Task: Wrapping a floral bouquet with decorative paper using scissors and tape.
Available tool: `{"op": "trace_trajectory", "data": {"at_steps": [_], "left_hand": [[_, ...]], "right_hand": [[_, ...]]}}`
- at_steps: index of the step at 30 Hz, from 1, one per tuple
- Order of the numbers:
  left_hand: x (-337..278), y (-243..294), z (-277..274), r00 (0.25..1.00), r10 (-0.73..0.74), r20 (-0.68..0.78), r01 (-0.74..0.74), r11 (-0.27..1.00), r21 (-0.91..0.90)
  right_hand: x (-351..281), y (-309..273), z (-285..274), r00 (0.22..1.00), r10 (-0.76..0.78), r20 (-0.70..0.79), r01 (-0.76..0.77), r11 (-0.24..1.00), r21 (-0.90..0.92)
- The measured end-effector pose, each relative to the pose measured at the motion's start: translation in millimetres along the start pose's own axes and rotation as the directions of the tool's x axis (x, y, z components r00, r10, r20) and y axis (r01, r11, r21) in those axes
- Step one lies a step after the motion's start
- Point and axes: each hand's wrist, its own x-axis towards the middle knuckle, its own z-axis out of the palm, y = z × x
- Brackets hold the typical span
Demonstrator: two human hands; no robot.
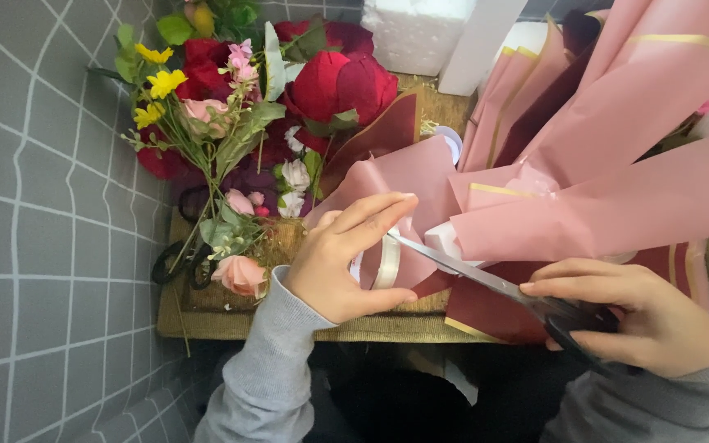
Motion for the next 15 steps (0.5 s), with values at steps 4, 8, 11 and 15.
{"op": "trace_trajectory", "data": {"at_steps": [4, 8, 11, 15], "left_hand": [[-0.8, -2.9, 0.2, 1.0, -0.004, -0.009, 0.004, 0.999, 0.033], [-1.6, -7.6, -5.3, 0.996, -0.067, -0.063, 0.069, 0.997, 0.035], [-2.6, -14.6, -5.6, 0.988, -0.117, -0.097, 0.129, 0.983, 0.132], [-2.9, -24.5, -1.5, 0.976, -0.172, -0.136, 0.207, 0.925, 0.32]], "right_hand": [[2.3, -1.6, 3.6, 0.997, -0.062, -0.038, 0.06, 0.997, -0.058], [3.5, -7.6, 11.4, 0.976, 0.037, -0.213, -0.042, 0.999, -0.017], [10.8, -0.9, 26.6, 0.944, 0.104, -0.313, -0.081, 0.993, 0.083], [33.8, -10.5, 63.2, 0.92, 0.063, -0.386, 0.02, 0.978, 0.208]]}}
